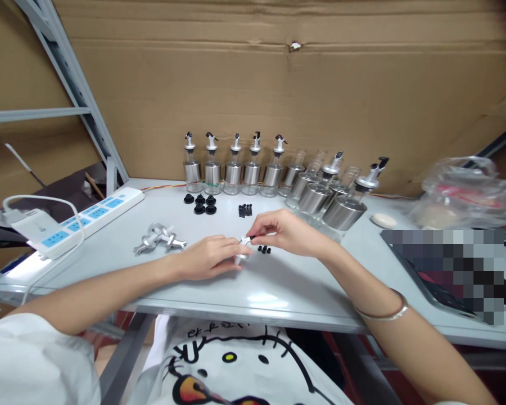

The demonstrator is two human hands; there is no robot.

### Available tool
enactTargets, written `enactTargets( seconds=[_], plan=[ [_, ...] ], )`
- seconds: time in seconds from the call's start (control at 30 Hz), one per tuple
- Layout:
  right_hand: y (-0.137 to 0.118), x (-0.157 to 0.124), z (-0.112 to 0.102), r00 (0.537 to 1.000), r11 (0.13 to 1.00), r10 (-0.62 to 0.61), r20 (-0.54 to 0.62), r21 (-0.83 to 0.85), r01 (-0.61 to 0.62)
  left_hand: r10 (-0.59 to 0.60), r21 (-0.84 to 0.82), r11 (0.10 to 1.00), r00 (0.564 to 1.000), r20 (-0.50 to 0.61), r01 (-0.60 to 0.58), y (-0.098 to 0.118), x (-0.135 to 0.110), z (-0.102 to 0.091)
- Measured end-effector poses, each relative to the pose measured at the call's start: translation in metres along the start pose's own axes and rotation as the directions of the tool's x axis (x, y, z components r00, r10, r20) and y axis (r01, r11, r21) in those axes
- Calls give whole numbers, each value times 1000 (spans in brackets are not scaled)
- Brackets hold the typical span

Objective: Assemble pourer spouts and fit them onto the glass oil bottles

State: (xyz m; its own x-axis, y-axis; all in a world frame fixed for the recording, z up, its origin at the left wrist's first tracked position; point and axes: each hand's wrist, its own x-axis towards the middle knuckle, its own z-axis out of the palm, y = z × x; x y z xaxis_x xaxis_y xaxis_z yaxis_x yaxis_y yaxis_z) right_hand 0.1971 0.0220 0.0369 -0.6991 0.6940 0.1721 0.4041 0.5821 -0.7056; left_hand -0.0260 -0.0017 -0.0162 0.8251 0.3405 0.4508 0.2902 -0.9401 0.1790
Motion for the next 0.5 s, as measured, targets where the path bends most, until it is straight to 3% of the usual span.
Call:
enactTargets(
  seconds=[0.13,0.5],
  plan=[
    [-5,-2,0,1000,995,-6,-1,-95,6,9,25,1000,1000,23,-9,2,1,-1],
    [-11,-5,1,999,996,43,25,-78,-41,12,17,1000,1000,28,-13,1,0,0]
  ],
)
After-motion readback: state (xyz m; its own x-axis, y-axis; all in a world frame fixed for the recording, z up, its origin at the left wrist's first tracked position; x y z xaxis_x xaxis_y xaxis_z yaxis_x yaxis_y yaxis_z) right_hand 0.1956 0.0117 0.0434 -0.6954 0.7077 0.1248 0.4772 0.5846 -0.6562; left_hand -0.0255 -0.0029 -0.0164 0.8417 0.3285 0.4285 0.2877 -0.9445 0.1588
